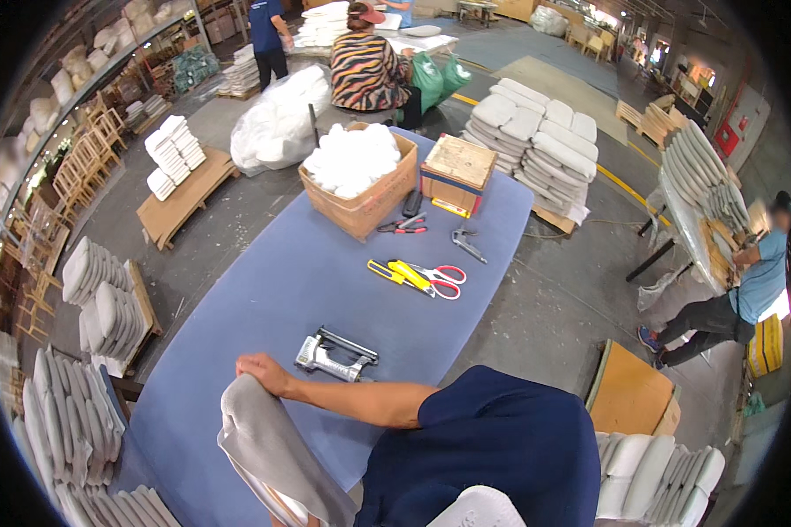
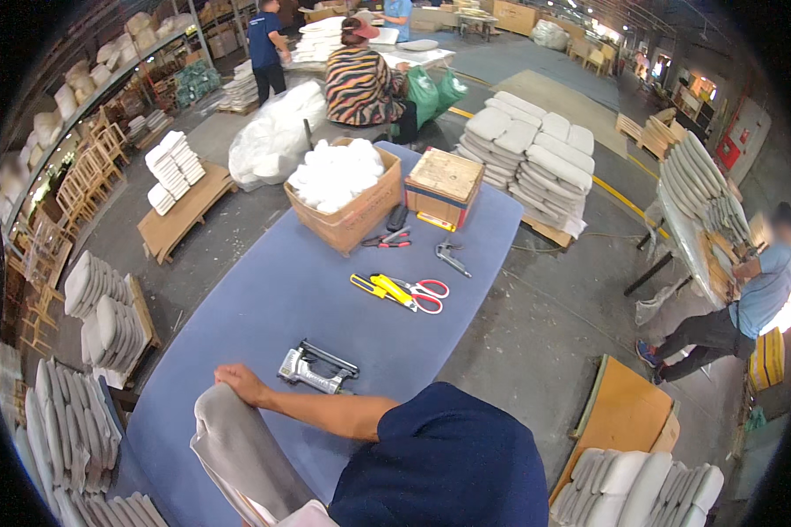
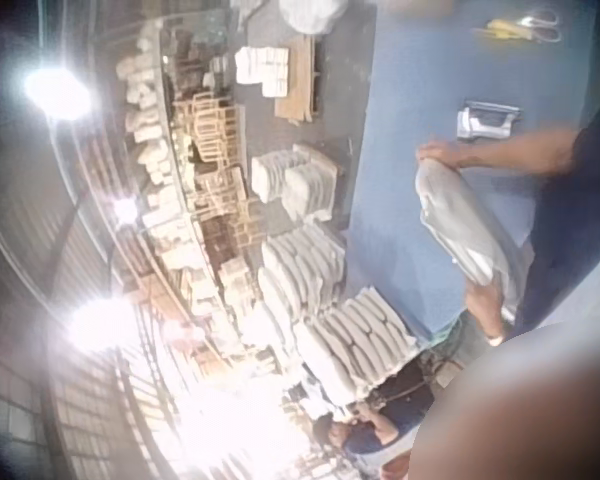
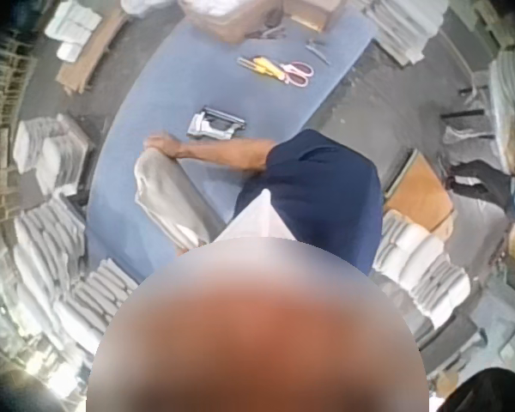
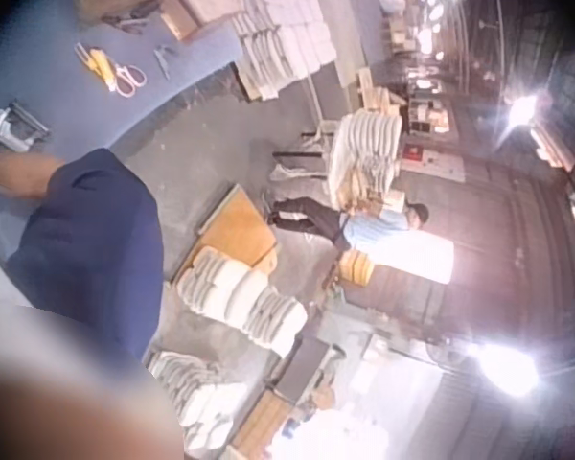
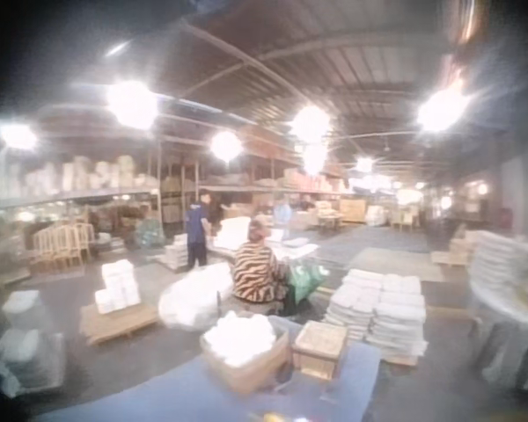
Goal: The person assembles cushion covers by hand, folding edges and securing them with a staple gun. They repeatedly pick up cushion covers, align the edges, and staple them closed before stacking the finished items on the table.
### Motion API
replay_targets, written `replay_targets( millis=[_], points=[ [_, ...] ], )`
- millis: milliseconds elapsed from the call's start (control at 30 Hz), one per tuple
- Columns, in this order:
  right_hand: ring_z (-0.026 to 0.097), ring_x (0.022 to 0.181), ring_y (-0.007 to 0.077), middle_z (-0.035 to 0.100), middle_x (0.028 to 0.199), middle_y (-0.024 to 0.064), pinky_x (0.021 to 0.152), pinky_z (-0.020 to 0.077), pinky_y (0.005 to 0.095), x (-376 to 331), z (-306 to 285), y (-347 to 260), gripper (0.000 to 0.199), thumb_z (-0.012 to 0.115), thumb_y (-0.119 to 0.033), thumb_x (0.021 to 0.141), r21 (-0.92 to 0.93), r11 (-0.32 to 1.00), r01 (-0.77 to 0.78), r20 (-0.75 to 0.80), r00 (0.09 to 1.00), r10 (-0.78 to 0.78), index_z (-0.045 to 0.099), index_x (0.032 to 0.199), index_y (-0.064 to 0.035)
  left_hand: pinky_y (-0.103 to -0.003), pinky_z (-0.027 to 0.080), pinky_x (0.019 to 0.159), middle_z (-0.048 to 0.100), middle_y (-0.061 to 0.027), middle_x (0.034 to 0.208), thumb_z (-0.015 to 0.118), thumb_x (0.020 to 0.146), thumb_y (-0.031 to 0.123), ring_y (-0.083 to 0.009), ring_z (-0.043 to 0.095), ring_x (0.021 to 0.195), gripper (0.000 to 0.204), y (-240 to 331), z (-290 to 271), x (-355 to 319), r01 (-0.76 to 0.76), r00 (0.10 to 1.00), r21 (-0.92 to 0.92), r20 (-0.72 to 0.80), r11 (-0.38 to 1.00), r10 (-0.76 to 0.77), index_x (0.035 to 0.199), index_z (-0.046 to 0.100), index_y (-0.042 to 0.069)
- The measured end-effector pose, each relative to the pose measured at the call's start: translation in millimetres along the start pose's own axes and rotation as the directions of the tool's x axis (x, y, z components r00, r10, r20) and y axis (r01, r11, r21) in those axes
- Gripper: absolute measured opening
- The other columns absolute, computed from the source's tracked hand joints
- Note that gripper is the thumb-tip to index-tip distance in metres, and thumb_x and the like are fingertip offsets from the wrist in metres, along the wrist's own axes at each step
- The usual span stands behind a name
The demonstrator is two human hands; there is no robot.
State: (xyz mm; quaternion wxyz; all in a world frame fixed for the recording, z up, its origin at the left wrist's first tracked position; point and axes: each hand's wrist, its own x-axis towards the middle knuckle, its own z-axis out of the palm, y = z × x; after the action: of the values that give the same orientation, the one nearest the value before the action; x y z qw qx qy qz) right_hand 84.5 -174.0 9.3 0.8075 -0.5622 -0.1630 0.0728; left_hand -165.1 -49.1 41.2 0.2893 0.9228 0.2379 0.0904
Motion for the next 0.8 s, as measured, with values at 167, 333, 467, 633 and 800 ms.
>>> replay_targets(
  millis=[167,333,467,633,800],
  points=[
    [0.063,0.096,0.0336,0.066,0.099,0.0145,0.086,0.0493,0.0422,-54.1,-40.3,45.2,0.025,0.062,-0.029,0.095,-0.531,0.843,-0.089,0.016,0.993,0.115,0.063,0.099,-0.0038,-0.045,0.048,0.096,0.061,-0.0258,0.131,0.069,0.086,0.037,-0.0428,0.058,0.118,0.072,17.1,7.4,-34.5,-0.119,0.955,0.071,0.281,0.990,0.094,0.147,0.047,0.005],
    [0.062,0.105,0.0326,0.063,0.110,0.0145,0.091,0.0497,0.0426,-90.8,-58.9,-20.1,0.034,0.068,-0.027,0.091,-0.596,0.802,0.046,0.053,0.998,-0.018,0.060,0.116,-0.0055,-0.049,0.044,0.105,0.055,-0.0286,0.141,0.065,0.092,0.050,-0.0460,0.052,0.130,0.079,18.8,9.3,-49.0,-0.192,0.825,0.123,0.558,0.974,0.092,0.152,0.041,0.006],
    [0.065,0.100,0.0298,0.064,0.111,0.0117,0.084,0.0513,0.0442,-107.8,-56.1,-90.4,0.038,0.071,-0.025,0.089,-0.542,0.834,0.100,0.276,0.959,0.065,0.061,0.120,-0.0070,-0.050,0.046,0.102,0.059,-0.0269,0.137,0.065,0.094,0.051,-0.0441,0.058,0.123,0.077,2.4,22.4,-29.5,-0.184,0.744,0.065,0.661,0.981,0.095,0.151,0.043,0.004],
    [0.068,0.090,0.0288,0.069,0.104,0.0089,0.074,0.0520,0.0464,-133.6,-42.9,-90.9,0.030,0.068,-0.028,0.087,-0.548,0.812,0.201,0.505,0.853,0.130,0.064,0.108,-0.0074,-0.049,0.053,0.090,0.066,-0.0269,0.126,0.066,0.092,0.057,-0.0374,0.070,0.104,0.082,46.1,10.9,-1.9,-0.164,0.807,0.089,0.585,0.982,0.082,0.153,0.040,0.010],
    [0.068,0.096,0.0346,0.067,0.107,0.0124,0.078,0.0540,0.0505,-145.4,-55.0,-73.0,0.026,0.063,-0.027,0.087,-0.743,0.645,0.177,0.372,0.911,0.178,0.066,0.106,-0.0096,-0.038,0.057,0.077,0.072,-0.0222,0.113,0.070,0.089,0.015,-0.0320,0.073,0.086,0.052,52.6,30.1,35.0,-0.168,0.942,-0.171,0.262,0.971,0.209,0.138,0.058,0.002]
  ],
)
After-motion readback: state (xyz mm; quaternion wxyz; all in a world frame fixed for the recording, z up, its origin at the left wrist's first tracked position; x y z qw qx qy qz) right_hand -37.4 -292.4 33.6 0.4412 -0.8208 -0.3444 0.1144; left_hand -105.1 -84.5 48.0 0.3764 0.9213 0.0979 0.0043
